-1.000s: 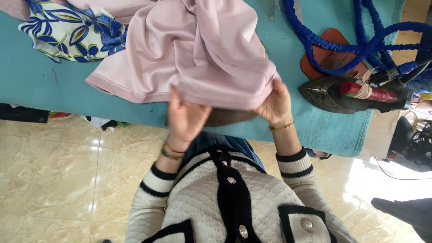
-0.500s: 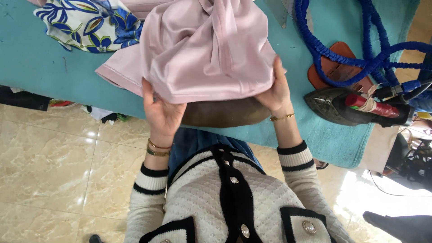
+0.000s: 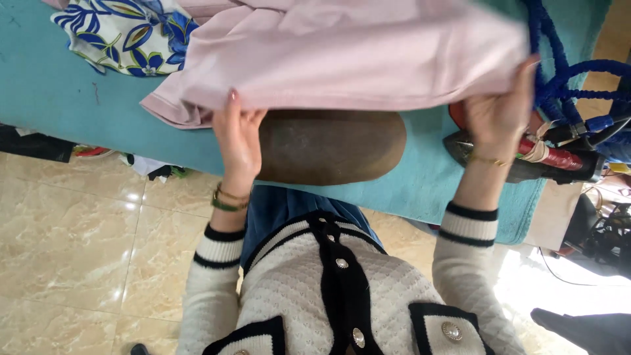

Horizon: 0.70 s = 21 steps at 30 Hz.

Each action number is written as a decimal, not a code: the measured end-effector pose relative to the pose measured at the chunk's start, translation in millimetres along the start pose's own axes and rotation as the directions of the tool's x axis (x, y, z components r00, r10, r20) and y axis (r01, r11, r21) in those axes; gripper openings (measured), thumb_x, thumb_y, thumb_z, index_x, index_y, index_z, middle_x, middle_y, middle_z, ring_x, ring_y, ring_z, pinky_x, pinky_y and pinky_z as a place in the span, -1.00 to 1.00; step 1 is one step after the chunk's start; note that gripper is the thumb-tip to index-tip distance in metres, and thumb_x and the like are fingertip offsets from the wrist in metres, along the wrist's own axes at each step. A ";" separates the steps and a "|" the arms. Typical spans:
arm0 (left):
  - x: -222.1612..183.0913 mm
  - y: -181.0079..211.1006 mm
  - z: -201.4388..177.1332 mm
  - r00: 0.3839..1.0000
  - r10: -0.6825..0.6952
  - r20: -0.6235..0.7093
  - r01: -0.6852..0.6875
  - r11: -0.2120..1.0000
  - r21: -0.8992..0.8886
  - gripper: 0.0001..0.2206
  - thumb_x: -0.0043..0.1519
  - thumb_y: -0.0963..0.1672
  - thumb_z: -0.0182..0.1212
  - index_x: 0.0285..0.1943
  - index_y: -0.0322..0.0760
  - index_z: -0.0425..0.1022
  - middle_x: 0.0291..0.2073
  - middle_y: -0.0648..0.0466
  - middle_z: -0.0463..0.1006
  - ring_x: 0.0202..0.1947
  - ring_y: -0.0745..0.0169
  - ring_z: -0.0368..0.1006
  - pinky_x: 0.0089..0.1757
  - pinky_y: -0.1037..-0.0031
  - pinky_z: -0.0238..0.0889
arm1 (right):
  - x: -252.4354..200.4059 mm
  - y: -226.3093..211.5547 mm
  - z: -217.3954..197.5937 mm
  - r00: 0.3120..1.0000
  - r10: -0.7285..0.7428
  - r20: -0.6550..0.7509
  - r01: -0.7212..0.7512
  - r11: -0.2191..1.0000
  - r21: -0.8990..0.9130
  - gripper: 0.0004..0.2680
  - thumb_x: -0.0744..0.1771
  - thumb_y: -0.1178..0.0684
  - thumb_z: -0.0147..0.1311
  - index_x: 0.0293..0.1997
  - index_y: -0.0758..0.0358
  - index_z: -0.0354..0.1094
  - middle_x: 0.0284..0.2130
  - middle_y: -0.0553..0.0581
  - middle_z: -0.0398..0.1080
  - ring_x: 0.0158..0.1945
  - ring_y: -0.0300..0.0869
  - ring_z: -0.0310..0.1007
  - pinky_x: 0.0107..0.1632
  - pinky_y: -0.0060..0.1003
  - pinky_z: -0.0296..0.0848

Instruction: Ironing and pressing pink fabric and floral patterned fabric on a professional pressing table using a steam iron.

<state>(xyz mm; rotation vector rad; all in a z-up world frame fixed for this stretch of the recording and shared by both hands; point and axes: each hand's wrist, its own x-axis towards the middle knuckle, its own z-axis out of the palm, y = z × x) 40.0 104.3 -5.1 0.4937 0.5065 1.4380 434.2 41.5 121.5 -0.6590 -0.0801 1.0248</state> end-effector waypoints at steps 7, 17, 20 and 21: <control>-59.3 -24.3 -63.2 0.950 0.094 -0.298 0.144 0.716 0.684 -0.83 0.41 -0.08 0.20 0.04 -0.25 0.56 -0.19 0.20 0.55 -0.12 0.42 0.45 0.03 0.28 0.43 | -22.9 56.1 -113.6 0.932 0.318 -0.173 -0.354 0.900 -0.253 -0.70 0.42 -0.11 0.00 0.22 0.22 0.33 0.08 0.20 0.47 0.16 0.10 0.53 0.24 0.12 0.53; -56.9 8.1 -41.8 0.888 0.086 -0.452 0.240 0.751 0.615 -0.85 0.34 -0.17 0.22 0.06 -0.20 0.45 -0.35 0.22 0.35 -0.41 0.41 0.35 -0.36 0.59 0.32 | -45.3 82.7 -146.7 0.988 -0.144 -0.051 0.058 0.663 -0.746 -0.55 0.43 0.19 0.11 0.48 0.16 -0.07 -0.14 0.15 0.47 -0.10 -0.15 0.63 -0.03 -0.26 0.72; -61.1 30.9 -23.1 0.871 0.118 -0.477 0.213 0.784 0.583 -0.79 0.35 -0.15 0.21 0.03 -0.23 0.25 -0.31 0.11 0.39 -0.48 0.39 0.36 -0.51 0.68 0.22 | -67.2 86.0 -138.1 0.971 -0.241 0.015 0.147 0.541 -0.828 -0.55 0.46 0.18 0.05 0.51 0.15 -0.17 -0.11 0.06 0.35 -0.09 -0.26 0.52 -0.13 -0.46 0.60; -58.6 35.3 -26.9 0.866 0.132 -0.482 0.205 0.786 0.584 -0.79 0.35 -0.15 0.21 0.03 -0.23 0.25 -0.31 0.11 0.39 -0.48 0.39 0.36 -0.51 0.68 0.22 | -71.0 84.2 -148.0 0.973 -0.229 0.025 0.149 0.543 -0.826 -0.55 0.46 0.18 0.05 0.51 0.15 -0.17 -0.11 0.06 0.35 -0.09 -0.26 0.52 -0.13 -0.46 0.60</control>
